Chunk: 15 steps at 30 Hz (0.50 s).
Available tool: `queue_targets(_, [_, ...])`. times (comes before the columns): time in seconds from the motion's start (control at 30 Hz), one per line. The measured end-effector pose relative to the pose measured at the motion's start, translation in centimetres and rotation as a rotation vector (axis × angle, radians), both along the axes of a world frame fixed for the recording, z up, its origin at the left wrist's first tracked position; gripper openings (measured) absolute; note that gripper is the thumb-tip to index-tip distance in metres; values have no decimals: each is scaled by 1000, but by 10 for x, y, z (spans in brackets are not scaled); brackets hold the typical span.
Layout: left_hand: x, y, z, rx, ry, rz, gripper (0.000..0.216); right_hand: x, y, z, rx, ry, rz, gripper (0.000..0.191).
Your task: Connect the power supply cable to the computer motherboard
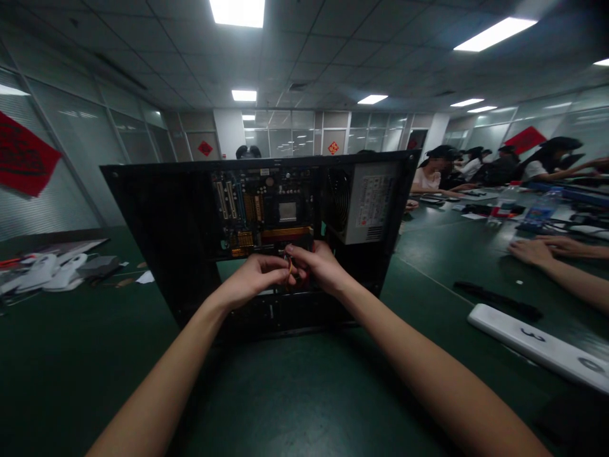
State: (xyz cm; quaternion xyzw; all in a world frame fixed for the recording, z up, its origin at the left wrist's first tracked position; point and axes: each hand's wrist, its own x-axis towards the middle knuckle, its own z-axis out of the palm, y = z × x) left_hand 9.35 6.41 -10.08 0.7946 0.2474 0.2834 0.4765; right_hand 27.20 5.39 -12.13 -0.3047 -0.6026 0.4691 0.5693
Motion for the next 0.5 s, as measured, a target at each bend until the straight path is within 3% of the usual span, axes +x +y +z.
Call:
queue_targets(0.2, [1,-1,0,-15,-24,-11,31,0,2,-1,-4,28,3,45])
queue_targets(0.37, [1,0,1,7,13,-11,25,-2,-1,2,-12,8,-19,44])
queue_targets(0.5, [6,-3,3,102,80,113,14,-2,-2,2,-30,-31,-17,41])
